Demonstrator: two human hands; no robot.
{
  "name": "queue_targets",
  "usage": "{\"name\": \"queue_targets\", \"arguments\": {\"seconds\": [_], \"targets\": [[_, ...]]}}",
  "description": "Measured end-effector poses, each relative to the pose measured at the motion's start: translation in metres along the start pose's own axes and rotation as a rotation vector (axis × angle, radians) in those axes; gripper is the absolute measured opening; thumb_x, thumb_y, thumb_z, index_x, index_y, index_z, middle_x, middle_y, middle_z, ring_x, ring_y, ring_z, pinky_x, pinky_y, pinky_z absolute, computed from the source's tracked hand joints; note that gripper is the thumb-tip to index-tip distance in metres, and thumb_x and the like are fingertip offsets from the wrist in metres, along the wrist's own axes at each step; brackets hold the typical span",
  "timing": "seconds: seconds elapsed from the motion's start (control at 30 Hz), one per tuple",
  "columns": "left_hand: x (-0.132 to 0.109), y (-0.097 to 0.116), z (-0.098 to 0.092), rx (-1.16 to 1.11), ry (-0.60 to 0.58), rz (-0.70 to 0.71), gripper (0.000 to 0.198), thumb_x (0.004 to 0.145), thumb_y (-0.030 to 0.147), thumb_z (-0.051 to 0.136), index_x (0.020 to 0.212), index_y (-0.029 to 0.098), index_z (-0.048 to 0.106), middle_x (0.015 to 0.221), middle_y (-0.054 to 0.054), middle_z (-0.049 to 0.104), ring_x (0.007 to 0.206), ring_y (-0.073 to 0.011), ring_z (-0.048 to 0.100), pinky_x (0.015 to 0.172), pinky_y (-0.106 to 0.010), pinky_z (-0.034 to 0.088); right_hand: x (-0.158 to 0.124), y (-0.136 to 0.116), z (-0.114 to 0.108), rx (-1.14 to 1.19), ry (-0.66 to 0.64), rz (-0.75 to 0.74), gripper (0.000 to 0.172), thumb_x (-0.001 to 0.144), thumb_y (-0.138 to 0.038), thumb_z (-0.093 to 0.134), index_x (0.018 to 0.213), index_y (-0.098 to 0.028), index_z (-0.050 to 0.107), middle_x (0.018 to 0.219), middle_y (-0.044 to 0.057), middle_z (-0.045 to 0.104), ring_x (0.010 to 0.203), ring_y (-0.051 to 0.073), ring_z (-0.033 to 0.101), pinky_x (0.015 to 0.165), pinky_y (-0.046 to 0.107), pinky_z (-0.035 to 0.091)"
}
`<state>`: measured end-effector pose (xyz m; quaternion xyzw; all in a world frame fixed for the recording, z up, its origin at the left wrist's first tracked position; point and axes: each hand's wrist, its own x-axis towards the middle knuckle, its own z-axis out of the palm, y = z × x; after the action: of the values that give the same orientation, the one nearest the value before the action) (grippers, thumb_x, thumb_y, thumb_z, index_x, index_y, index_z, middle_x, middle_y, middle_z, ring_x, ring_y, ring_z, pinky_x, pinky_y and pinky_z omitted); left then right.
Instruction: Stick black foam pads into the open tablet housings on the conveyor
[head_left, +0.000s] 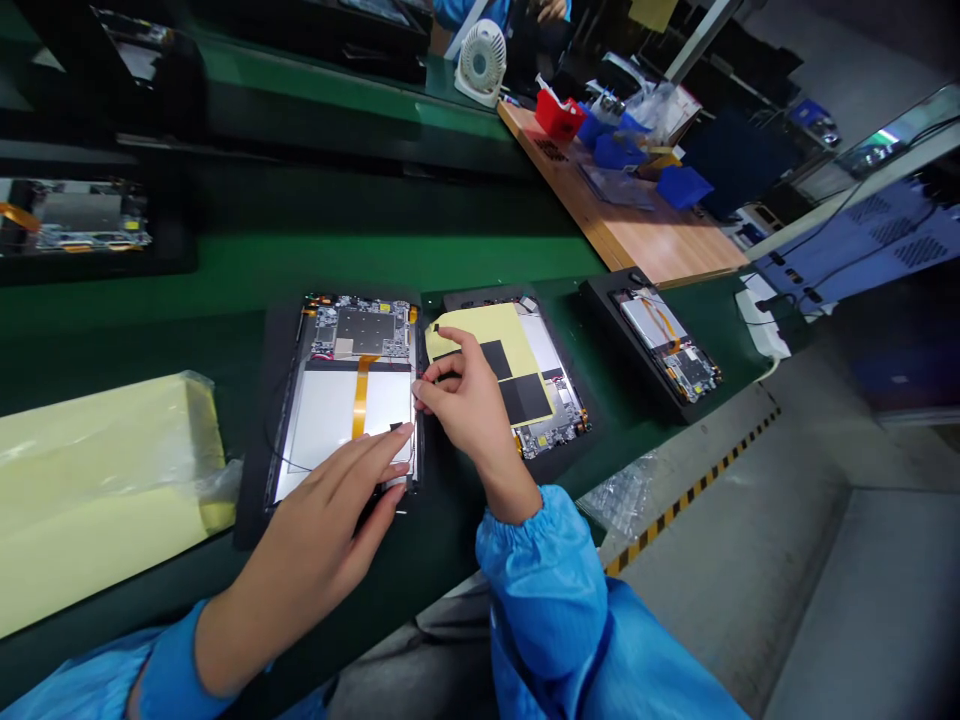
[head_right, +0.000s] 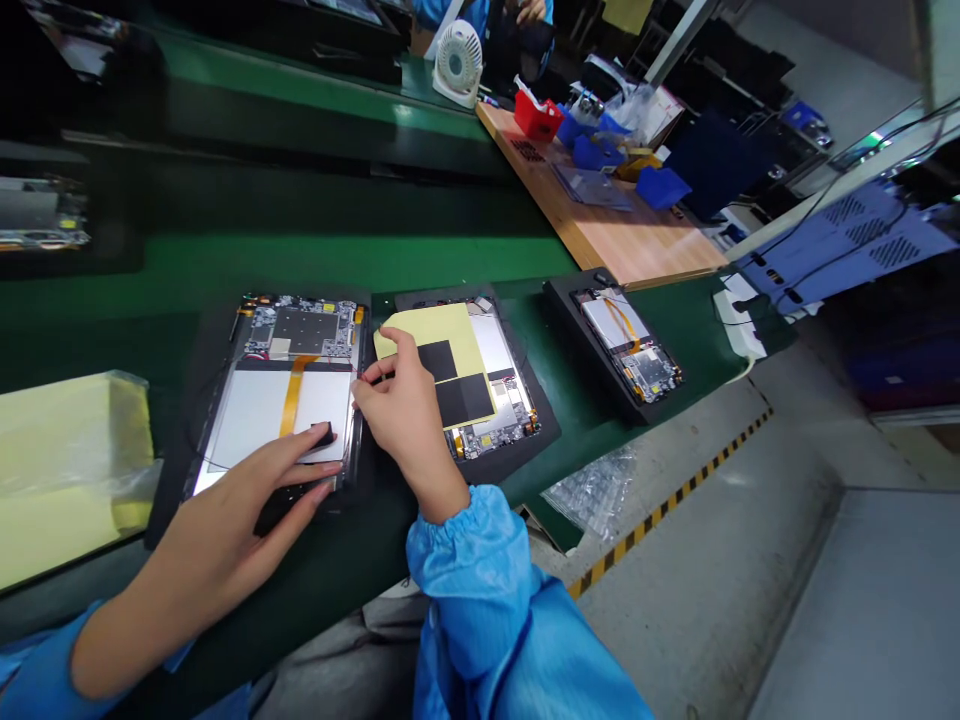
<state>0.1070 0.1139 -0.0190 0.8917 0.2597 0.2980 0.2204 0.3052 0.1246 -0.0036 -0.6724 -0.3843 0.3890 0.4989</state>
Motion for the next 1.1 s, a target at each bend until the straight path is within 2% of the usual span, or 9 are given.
{"name": "queue_targets", "arguments": {"seconds": [0.17,0.3,0.4,0.53,0.67,0.8,0.87,0.97,1.1], "targets": [[0.007,-0.005,-0.014,-0.091,-0.112,-0.027,0.047,0.108,0.025,0.044,0.155,0.029,0.038,0.130,-0.008,0.073,0.105,-0.0201,0.079,0.099,-0.030,0.061,0.024,-0.003,0.005,-0.063,0.070,-0.019,0.061,0.079,-0.002,0.067,0.134,-0.024,0.050,0.076,-0.011,0.058,0.061,0.012,0.066,0.067,0.029,0.054],[0.016,-0.015,-0.023,-0.137,-0.213,0.029,0.056,0.108,0.023,0.042,0.162,0.034,0.032,0.134,-0.005,0.073,0.111,-0.0202,0.078,0.095,-0.028,0.062,0.026,-0.005,0.008,-0.131,0.092,-0.059,0.059,0.081,-0.003,0.068,0.134,-0.024,0.052,0.080,-0.008,0.060,0.065,0.013,0.066,0.067,0.030,0.053],[0.022,-0.022,-0.029,-0.208,-0.270,0.044,0.058,0.108,0.023,0.040,0.163,0.037,0.030,0.131,-0.002,0.076,0.108,-0.0180,0.079,0.087,-0.024,0.063,0.015,-0.007,0.007,-0.056,0.089,-0.114,0.050,0.085,-0.013,0.072,0.130,-0.027,0.054,0.083,-0.006,0.060,0.067,0.013,0.065,0.066,0.030,0.053],[0.021,-0.027,-0.033,-0.344,-0.309,-0.022,0.059,0.107,0.022,0.041,0.163,0.039,0.032,0.134,-0.001,0.075,0.106,-0.0179,0.080,0.085,-0.023,0.063,-0.023,-0.016,-0.005,0.106,0.107,-0.158,0.031,0.089,-0.032,0.074,0.117,-0.027,0.061,0.079,-0.005,0.060,0.058,0.011,0.058,0.056,0.027,0.048],[0.016,-0.029,-0.030,-0.379,-0.287,-0.054,0.062,0.107,0.021,0.040,0.165,0.039,0.030,0.140,-0.003,0.072,0.114,-0.0204,0.078,0.092,-0.026,0.063,-0.073,-0.019,-0.017,0.360,0.093,0.014,0.015,0.092,-0.036,0.073,0.101,-0.025,0.068,0.058,-0.008,0.051,0.043,0.008,0.042,0.043,0.023,0.032],[0.019,-0.027,-0.027,-0.344,-0.265,-0.021,0.064,0.104,0.018,0.039,0.165,0.039,0.032,0.141,-0.002,0.071,0.111,-0.0200,0.078,0.096,-0.028,0.063,-0.107,-0.009,-0.016,0.688,-0.045,0.295,0.022,0.089,-0.042,0.077,0.092,-0.021,0.071,0.051,-0.010,0.044,0.036,0.003,0.026,0.038,0.019,0.018],[0.022,-0.025,-0.028,-0.328,-0.256,-0.015,0.064,0.104,0.018,0.037,0.165,0.038,0.033,0.137,-0.002,0.073,0.110,-0.0214,0.078,0.098,-0.032,0.063,-0.114,-0.002,-0.012,0.774,-0.096,0.390,0.026,0.088,-0.044,0.079,0.093,-0.020,0.071,0.050,-0.011,0.044,0.036,0.003,0.023,0.038,0.018,0.016],[0.025,-0.023,-0.029,-0.322,-0.255,-0.042,0.062,0.104,0.021,0.037,0.164,0.037,0.036,0.132,-0.004,0.075,0.109,-0.0234,0.078,0.100,-0.037,0.063,-0.118,0.005,-0.005,0.820,-0.115,0.437,0.029,0.088,-0.045,0.079,0.099,-0.020,0.072,0.051,-0.011,0.044,0.037,0.003,0.023,0.038,0.017,0.017],[0.026,-0.025,-0.026,-0.352,-0.238,-0.087,0.054,0.108,0.031,0.040,0.161,0.036,0.039,0.137,-0.005,0.073,0.105,-0.0217,0.080,0.090,-0.031,0.065,-0.119,0.009,0.000,0.848,-0.144,0.444,0.030,0.091,-0.045,0.077,0.106,-0.020,0.073,0.052,-0.011,0.043,0.037,0.004,0.022,0.037,0.017,0.017]]}}
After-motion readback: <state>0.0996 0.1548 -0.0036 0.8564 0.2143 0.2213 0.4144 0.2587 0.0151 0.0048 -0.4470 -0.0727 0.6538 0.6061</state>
